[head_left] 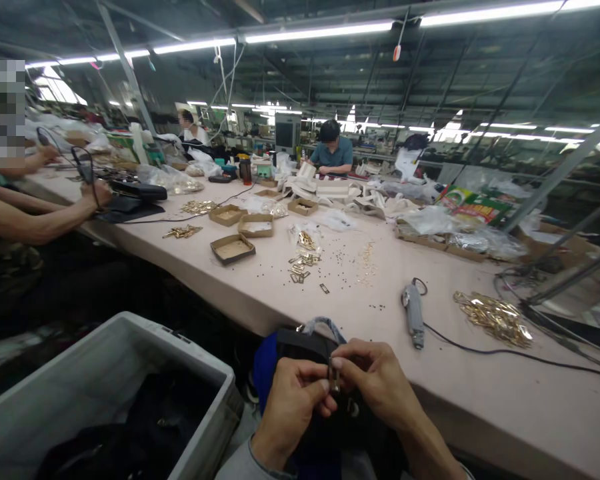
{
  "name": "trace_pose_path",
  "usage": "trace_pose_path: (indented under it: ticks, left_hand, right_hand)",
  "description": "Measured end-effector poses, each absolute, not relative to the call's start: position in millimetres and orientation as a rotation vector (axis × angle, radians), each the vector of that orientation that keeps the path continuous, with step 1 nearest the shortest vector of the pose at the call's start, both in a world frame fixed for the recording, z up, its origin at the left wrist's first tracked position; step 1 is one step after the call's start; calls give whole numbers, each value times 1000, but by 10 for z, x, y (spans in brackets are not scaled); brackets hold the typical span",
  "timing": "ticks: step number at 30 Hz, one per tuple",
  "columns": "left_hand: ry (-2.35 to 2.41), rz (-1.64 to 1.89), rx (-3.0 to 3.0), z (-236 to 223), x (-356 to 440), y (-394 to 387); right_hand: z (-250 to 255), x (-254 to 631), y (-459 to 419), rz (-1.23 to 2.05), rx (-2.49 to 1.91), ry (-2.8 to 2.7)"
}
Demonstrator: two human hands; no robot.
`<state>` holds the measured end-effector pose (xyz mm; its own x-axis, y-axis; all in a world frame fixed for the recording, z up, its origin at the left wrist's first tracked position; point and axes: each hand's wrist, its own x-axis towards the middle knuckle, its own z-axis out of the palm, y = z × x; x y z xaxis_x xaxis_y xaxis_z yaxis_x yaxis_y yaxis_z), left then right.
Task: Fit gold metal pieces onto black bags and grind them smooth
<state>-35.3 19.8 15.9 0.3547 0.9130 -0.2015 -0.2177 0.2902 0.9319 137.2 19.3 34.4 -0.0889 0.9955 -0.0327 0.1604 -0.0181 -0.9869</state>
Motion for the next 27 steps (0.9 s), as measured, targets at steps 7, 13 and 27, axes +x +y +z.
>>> trace_pose_path:
  ticks: [7,13,27]
  left_hand:
    - [826,881,924,154,-369,201]
    - [834,838,921,176,-381,182]
    - [1062,900,819,-47,-170,-81]
  right_hand:
    - [283,1253,104,1079,-1433,-1337]
    - [167,1221,15,869,-1479,-1421]
    - [-37,1112,-228,936,-1556,-1012]
